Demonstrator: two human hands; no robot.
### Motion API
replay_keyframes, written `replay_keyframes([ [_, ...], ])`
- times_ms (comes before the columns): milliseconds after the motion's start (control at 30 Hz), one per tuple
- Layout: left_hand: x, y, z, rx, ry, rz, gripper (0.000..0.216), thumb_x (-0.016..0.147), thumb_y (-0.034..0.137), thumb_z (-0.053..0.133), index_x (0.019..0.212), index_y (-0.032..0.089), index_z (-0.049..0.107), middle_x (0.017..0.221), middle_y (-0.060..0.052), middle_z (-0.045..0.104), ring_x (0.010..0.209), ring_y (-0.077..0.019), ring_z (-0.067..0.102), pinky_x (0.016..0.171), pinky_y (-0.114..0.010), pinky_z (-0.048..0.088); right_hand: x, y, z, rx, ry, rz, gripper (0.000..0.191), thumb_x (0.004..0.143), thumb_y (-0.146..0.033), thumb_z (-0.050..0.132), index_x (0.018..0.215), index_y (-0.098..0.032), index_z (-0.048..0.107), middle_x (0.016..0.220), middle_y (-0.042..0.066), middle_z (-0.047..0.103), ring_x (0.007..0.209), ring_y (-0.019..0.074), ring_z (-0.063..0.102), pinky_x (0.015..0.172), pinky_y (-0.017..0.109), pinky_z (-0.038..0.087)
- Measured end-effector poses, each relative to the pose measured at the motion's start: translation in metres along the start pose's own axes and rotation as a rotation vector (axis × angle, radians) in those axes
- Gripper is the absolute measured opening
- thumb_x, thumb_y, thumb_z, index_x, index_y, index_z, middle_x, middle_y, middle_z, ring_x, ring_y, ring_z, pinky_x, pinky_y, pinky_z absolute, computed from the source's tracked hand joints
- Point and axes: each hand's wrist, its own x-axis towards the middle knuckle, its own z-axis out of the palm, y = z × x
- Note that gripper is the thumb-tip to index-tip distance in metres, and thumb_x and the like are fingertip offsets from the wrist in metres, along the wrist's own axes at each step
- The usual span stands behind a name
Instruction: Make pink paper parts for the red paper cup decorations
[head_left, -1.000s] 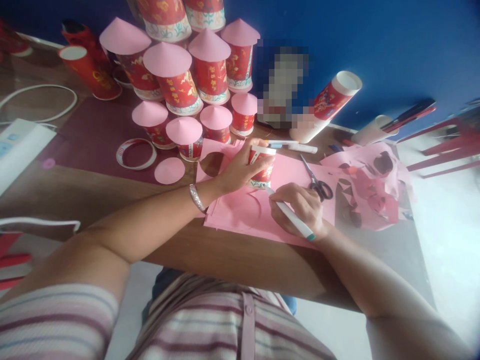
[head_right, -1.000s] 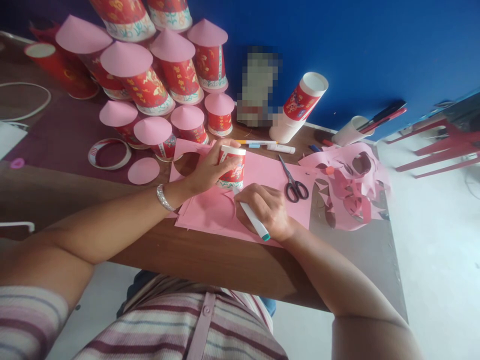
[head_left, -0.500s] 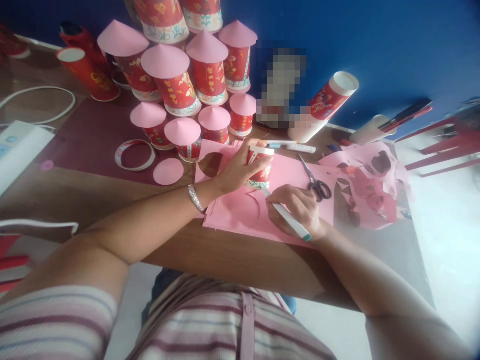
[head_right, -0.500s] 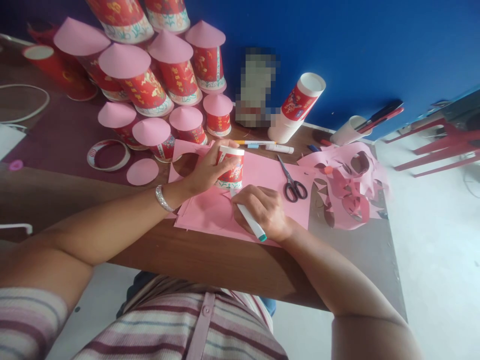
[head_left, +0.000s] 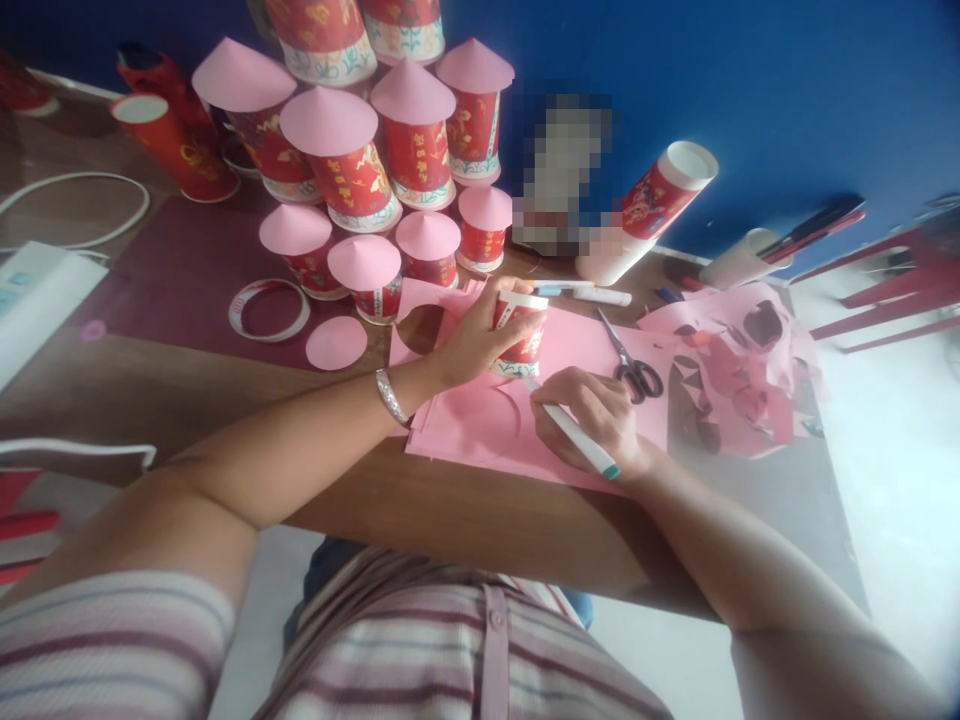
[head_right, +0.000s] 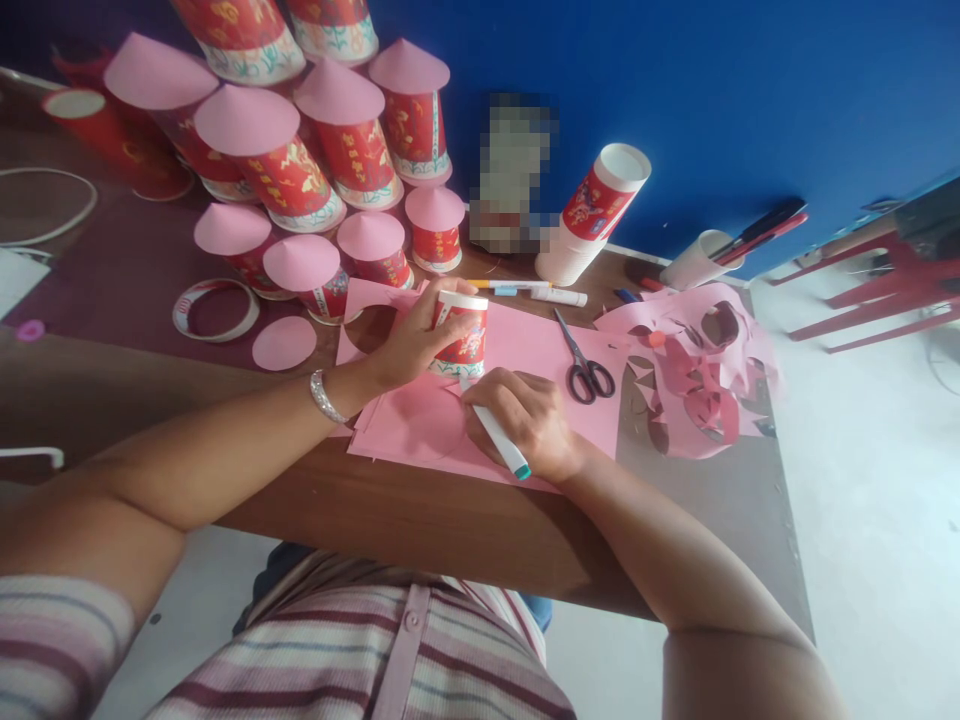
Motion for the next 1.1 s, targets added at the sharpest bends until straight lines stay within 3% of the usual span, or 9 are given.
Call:
replay_keyframes([
  [467,0.0006,-0.0013,-0.0005,0.018,0.009,-0.005,0.052,0.105,0.054,0.081,0.139,0.024,0.058,0.11,-0.003,0.074,0.095,-0.0172,0.075,0.083,-0.033,0.062,0.0009,-0.0009,-0.0006,-0.031,0.022,0.025,0.022,0.101,-0.005,0.062,0.106,-0.027,0.061,0.079,-0.004,0.071,0.06,0.0132,0.066,0.054,0.027,0.05],
  [767,0.0007,-0.0021,-0.0012,-0.004,-0.007,-0.015,0.056,0.102,0.059,0.08,0.138,0.025,0.056,0.106,-0.001,0.074,0.091,-0.016,0.073,0.08,-0.031,0.059,-0.0006,-0.0014,-0.0004,0.053,0.048,-0.002,0.031,0.094,-0.002,0.067,0.113,-0.027,0.065,0.082,-0.005,0.072,0.061,0.0142,0.066,0.057,0.027,0.054],
  [1100,-0.0001,-0.0017,-0.0011,0.007,-0.013,0.01,0.051,0.104,0.059,0.079,0.136,0.027,0.055,0.108,-0.003,0.074,0.094,-0.0196,0.075,0.081,-0.035,0.061,0.0014,-0.0002,0.0006,0.002,0.048,-0.012,0.029,0.099,-0.001,0.067,0.114,-0.025,0.064,0.084,-0.003,0.073,0.065,0.0151,0.072,0.06,0.027,0.058],
])
